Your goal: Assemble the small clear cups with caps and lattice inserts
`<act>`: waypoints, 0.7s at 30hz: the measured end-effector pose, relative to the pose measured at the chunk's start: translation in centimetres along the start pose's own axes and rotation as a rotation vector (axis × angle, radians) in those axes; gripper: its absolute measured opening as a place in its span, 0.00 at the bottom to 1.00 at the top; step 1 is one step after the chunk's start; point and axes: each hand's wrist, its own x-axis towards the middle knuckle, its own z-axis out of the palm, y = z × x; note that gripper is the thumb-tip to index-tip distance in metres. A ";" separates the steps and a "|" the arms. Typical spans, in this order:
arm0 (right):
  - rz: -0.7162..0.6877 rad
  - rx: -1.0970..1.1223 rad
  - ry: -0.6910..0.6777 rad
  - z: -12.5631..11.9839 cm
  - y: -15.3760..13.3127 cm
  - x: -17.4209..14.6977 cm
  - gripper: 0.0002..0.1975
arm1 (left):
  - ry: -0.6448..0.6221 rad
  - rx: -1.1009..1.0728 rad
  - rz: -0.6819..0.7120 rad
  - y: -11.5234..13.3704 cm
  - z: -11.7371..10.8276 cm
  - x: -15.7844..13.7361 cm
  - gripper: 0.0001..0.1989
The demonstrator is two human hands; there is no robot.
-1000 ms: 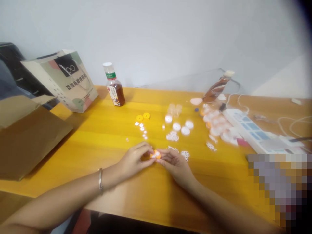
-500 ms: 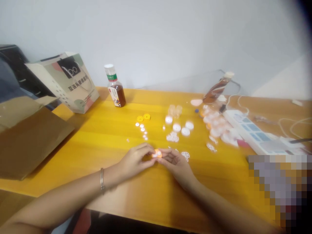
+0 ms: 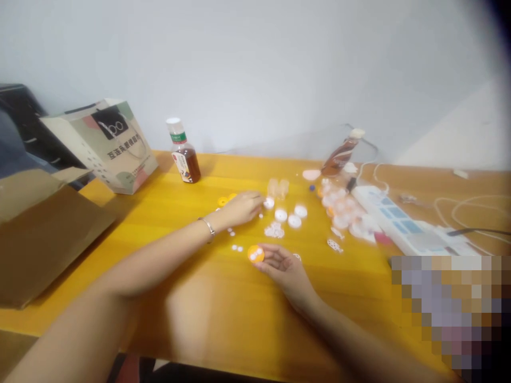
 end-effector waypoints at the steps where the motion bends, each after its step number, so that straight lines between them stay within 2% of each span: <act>1: -0.003 0.000 0.001 0.0 0.1 0.0 0.17 | -0.012 -0.006 -0.005 -0.2 0.4 0.5 0.09; 9: -0.013 -0.004 -0.019 -0.2 0.3 0.1 0.18 | 0.000 -0.061 -0.023 -1.0 2.2 2.0 0.07; 16: -0.021 -0.009 0.017 -0.1 0.1 0.0 0.17 | 0.053 -0.251 -0.070 -0.9 1.9 2.1 0.07; 19: -0.068 0.006 0.062 -0.2 0.0 0.0 0.17 | 0.065 -0.446 -0.138 -0.5 0.7 0.1 0.10; 21: -0.106 0.031 0.093 -0.2 -0.2 0.0 0.18 | 0.039 -0.861 -0.250 0.2 -0.4 -2.1 0.10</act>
